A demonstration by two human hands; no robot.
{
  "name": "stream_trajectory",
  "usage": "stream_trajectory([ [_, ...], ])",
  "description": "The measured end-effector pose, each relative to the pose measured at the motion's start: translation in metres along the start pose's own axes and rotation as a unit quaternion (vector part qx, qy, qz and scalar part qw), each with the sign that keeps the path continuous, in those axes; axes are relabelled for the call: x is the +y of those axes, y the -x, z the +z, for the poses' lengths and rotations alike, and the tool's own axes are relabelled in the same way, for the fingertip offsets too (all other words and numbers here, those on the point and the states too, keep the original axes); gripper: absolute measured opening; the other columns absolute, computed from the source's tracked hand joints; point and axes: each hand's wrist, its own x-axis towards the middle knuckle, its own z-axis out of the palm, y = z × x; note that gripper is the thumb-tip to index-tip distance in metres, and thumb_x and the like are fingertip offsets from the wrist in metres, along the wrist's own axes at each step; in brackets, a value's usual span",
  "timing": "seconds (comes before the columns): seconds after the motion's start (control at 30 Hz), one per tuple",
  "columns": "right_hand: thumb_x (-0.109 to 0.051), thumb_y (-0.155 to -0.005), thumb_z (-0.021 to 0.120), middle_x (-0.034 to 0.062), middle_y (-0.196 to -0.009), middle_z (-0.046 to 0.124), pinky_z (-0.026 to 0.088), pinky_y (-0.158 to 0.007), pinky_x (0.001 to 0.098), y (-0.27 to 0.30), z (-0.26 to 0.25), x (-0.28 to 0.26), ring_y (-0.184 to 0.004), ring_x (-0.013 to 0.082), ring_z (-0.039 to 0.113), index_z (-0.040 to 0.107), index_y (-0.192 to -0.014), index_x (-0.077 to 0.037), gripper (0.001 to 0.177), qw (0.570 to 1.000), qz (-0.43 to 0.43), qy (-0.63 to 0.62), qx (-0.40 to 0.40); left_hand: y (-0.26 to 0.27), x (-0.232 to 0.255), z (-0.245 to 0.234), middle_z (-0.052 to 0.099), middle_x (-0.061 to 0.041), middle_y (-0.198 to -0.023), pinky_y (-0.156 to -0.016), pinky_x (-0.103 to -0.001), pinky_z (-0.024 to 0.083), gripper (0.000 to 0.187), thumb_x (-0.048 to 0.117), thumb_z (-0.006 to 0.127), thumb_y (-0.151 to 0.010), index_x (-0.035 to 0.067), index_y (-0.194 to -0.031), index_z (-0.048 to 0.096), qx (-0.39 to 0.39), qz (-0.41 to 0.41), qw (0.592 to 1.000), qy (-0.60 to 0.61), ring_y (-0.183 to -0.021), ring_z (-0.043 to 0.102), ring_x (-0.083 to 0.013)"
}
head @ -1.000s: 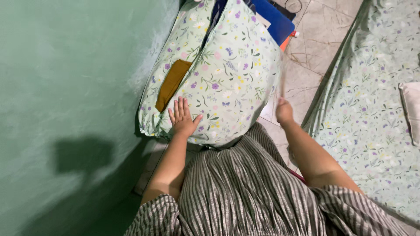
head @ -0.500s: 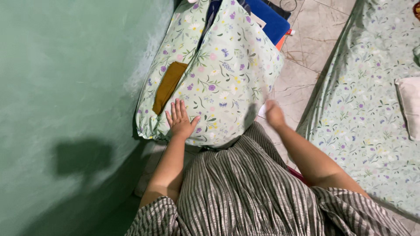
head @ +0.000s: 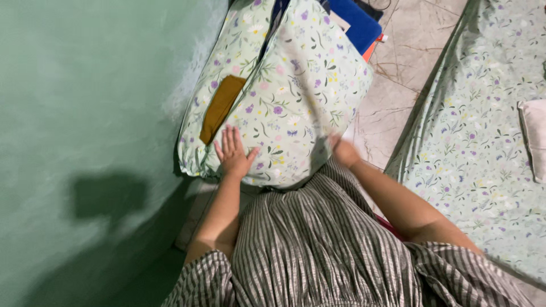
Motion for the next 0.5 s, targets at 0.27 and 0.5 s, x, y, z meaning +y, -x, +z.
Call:
stream_trajectory([
  [0.27,-0.044,-0.108,0.037,0.0282,-0.117,0.069,0.047,-0.099,0.0498,0.054,-0.017,-0.032,-0.109,0.0404,0.064,0.066,-0.121,0.0,0.054,0.988,-0.152,0.02,-0.014,0.035,-0.07,0.006,0.05,-0.024,-0.145,-0.111,-0.051,0.037,0.094,0.059,0.071,-0.083,0.007,-0.154,0.036,0.085,-0.123,0.975,0.167,-0.132,0.048,-0.0423],
  [0.5,-0.039,-0.107,0.044,0.0312,-0.11,0.068,0.05,-0.093,0.0489,0.037,-0.008,-0.015,-0.1,0.0399,0.067,0.058,-0.125,0.005,0.049,0.976,-0.167,0.094,-0.106,0.042,-0.133,0.039,0.068,-0.024,-0.095,-0.082,-0.049,0.052,0.054,0.049,0.069,-0.097,-0.002,-0.113,0.063,0.083,-0.141,0.945,0.283,-0.09,0.065,-0.0444],
])
